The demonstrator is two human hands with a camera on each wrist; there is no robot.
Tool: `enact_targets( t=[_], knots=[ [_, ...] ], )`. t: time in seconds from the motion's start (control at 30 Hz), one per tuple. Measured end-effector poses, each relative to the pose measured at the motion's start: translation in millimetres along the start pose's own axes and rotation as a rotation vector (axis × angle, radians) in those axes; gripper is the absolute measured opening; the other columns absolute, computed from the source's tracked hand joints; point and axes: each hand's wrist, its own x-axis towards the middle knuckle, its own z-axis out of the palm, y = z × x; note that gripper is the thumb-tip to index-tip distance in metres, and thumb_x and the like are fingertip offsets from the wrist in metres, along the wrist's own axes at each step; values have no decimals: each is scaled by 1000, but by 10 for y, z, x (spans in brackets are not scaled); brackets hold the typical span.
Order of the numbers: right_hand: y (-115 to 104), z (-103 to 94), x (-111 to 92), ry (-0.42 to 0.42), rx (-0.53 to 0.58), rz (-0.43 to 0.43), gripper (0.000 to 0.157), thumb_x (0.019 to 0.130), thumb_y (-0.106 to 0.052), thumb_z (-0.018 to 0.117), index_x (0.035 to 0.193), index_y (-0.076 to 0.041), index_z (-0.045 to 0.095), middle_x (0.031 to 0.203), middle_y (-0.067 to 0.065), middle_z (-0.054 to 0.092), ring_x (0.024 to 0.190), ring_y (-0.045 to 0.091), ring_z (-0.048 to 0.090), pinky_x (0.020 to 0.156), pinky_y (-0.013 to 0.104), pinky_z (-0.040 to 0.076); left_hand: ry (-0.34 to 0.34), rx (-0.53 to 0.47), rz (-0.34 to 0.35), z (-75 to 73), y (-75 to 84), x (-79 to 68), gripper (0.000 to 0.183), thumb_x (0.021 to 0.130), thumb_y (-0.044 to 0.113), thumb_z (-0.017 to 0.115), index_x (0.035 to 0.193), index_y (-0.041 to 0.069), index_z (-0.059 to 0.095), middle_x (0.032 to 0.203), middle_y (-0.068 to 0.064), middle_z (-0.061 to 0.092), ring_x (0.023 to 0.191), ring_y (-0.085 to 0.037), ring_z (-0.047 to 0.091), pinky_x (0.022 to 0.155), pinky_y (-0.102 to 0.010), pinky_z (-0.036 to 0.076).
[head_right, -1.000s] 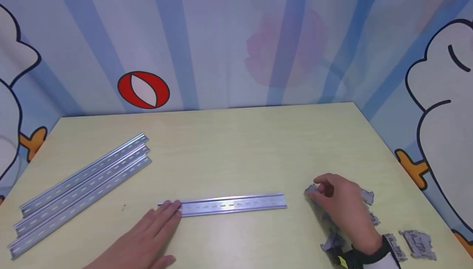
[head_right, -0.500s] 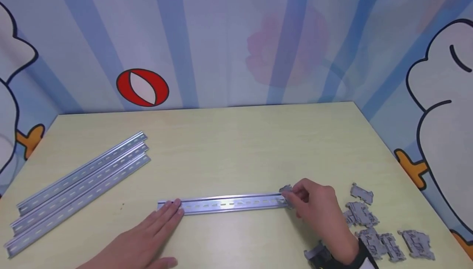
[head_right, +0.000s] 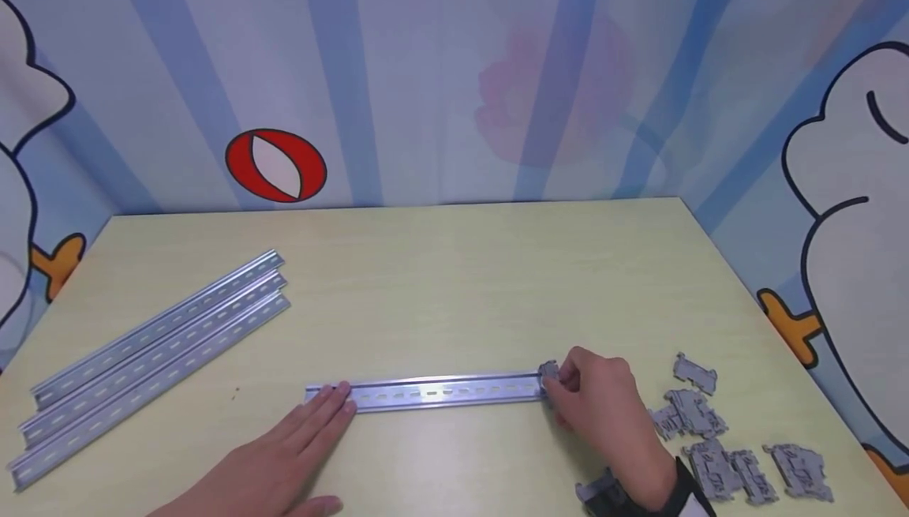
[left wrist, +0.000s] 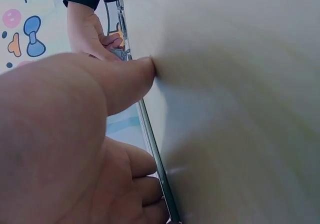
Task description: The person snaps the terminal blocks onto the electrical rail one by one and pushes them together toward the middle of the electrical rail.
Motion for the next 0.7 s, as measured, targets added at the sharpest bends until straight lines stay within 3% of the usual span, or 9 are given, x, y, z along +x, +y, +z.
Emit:
enact_targets(
  t=[0.13,0.23,0.37,0.43,0.5,0.57,0.6,0.67,0.7],
  knots=[
    [-6,7,19,-4,-2,-25,17,89,-16,67,77,-8,60,57,-3,69,48,7,62,44,21,40,2,-18,-1,12,-2,0,89,94,70,32,154,4,27,164,-12,23,150,-27,23,118,-40,32],
    [-17,12,24,-11,1,-36,17,90,-15,66,77,-7,59,58,-2,70,48,7,63,44,21,42,60,13,30,31,-11,-4,88,95,68,34,153,2,30,162,-14,27,148,-28,27,117,-38,34],
    [-51,26,26,-8,-6,-76,17,88,-9,67,75,-6,57,58,0,71,45,6,64,44,21,44,145,57,71,64,-28,-14,85,95,65,38,150,0,35,159,-17,33,145,-30,33,122,-31,23],
    [-69,34,27,1,-20,-105,18,87,-7,68,73,-6,56,57,0,70,44,6,63,43,21,43,137,50,69,64,-29,-16,85,96,65,38,150,0,34,160,-16,32,146,-30,33,122,-31,23],
    [-78,41,29,11,-42,-132,19,86,-7,68,72,-6,55,55,0,70,42,6,62,44,21,43,164,76,78,81,-34,-17,85,95,65,39,149,-1,36,158,-17,35,144,-30,35,124,-27,12],
    [-77,40,30,14,-58,-148,20,86,-7,68,72,-7,55,53,-2,68,42,6,60,44,21,42,192,87,85,99,-40,-19,85,95,65,40,148,-1,38,157,-17,36,144,-30,36,122,-20,-9],
    [-78,36,33,11,-60,-152,20,86,-7,68,71,-7,54,53,-2,68,42,5,60,45,21,42,199,91,88,101,-39,-20,85,95,65,40,148,-1,38,157,-17,37,143,-30,37,122,-20,-8],
    [-76,27,51,4,-70,-161,20,86,-7,68,71,-7,54,52,-3,67,42,5,60,45,21,41,247,116,103,125,-52,-20,84,94,64,42,147,-2,40,155,-18,40,142,-30,40,113,-15,-25],
    [-76,23,63,-4,-72,-166,21,86,-8,68,70,-8,54,51,-3,67,42,5,59,45,21,41,254,118,108,127,-56,-19,84,94,64,43,146,-2,40,155,-18,40,141,-30,40,114,-16,-25]
  ],
)
